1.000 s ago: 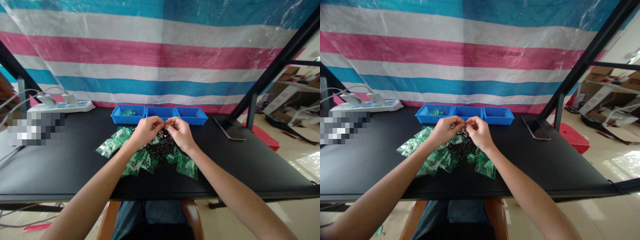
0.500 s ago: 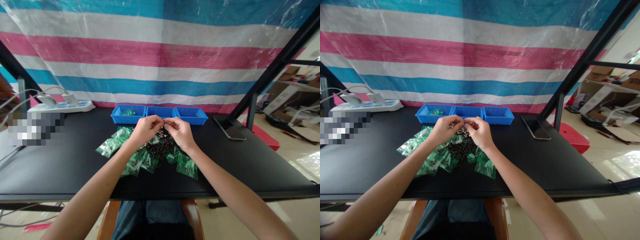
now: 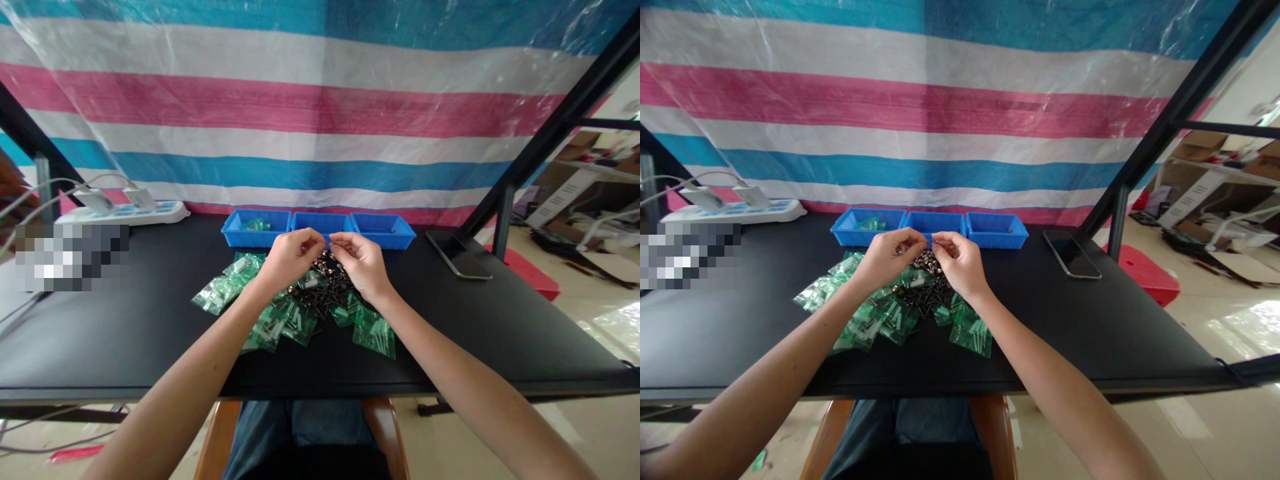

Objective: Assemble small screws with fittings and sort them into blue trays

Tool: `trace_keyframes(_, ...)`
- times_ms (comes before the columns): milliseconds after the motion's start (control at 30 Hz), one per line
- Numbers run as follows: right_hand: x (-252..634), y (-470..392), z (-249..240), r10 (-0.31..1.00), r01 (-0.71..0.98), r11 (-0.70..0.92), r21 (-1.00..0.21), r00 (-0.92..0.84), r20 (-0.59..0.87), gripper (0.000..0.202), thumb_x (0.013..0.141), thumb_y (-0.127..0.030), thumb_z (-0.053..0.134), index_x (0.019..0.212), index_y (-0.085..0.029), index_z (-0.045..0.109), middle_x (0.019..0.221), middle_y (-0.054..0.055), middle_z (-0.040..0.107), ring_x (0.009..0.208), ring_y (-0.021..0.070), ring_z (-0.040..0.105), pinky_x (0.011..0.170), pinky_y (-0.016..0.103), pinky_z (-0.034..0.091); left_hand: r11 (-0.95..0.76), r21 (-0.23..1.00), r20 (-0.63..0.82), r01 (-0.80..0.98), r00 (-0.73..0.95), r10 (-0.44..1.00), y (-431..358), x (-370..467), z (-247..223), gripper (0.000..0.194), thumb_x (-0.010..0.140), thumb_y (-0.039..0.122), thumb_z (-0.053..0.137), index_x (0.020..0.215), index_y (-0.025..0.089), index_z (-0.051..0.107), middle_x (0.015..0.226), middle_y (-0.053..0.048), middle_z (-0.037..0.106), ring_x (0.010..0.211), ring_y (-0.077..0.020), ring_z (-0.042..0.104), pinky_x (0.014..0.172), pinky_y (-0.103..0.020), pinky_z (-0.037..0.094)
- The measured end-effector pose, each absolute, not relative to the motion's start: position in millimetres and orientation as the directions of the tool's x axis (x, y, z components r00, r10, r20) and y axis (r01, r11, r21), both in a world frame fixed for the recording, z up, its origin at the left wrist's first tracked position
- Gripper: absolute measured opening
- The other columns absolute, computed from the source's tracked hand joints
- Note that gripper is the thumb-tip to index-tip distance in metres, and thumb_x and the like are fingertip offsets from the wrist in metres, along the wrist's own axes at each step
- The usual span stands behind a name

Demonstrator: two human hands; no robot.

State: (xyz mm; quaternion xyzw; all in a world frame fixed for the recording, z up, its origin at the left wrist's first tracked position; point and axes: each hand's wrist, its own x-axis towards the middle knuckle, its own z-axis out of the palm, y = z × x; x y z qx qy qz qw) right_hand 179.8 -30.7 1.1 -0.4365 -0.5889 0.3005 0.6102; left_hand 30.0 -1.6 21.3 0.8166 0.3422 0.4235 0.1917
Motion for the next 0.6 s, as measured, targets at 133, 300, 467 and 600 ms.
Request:
trace_keyframes(133,179.6,-30.7,1.2,0.893,0.124,0.423,-0.898,0.113,0.436,0.022,0.071,-0.027,0.063,0.089,-0.016,0.065,0.083,0.005,0.067,0.078,0.0175,0.062,0.074,0.033,0.049,-0.692,0.594,0.568,0.41,0.396,0.722,-1.1,30.0,21.5,0.011,0.079,0.021,0.054,0.078,0.015,0.063,0.069,0.0,0.065,0.057,-0.0085,0.052,0.057,-0.02,0.042)
trace_keyframes(300,179.8,-31.1,1.3,0.875,0.183,0.441,-0.879,0.129,0.466,0.026,0.069,-0.026,0.065,0.093,-0.017,0.064,0.08,0.003,0.064,0.073,0.0154,0.06,0.072,0.031,0.049,-0.693,0.593,0.568,0.411,0.396,0.721,-1.0,29.6,21.0,0.01,0.079,0.021,0.054,0.077,0.015,0.063,0.069,-0.001,0.065,0.057,-0.009,0.053,0.057,-0.02,0.042)
trace_keyframes(467,178.5,-32.8,2.7,0.858,0.204,0.464,-0.862,0.136,0.495,0.029,0.067,-0.027,0.068,0.093,-0.018,0.062,0.079,0.002,0.062,0.072,0.0142,0.058,0.071,0.03,0.048,-0.683,0.596,0.565,0.423,0.383,0.73,-0.9,29.1,20.5,0.011,0.079,0.021,0.053,0.077,0.015,0.063,0.068,0.0,0.065,0.057,-0.0095,0.053,0.057,-0.02,0.042)
trace_keyframes(600,177.7,-32.5,2.5,0.874,0.15,0.453,-0.879,0.122,0.471,0.031,0.065,-0.027,0.07,0.093,-0.018,0.061,0.078,0.002,0.061,0.071,0.0136,0.057,0.07,0.029,0.048,-0.673,0.605,0.546,0.425,0.394,0.739,-1.0,29.8,20.2,0.011,0.079,0.021,0.053,0.078,0.015,0.063,0.07,-0.001,0.066,0.059,-0.01,0.054,0.058,-0.021,0.043)
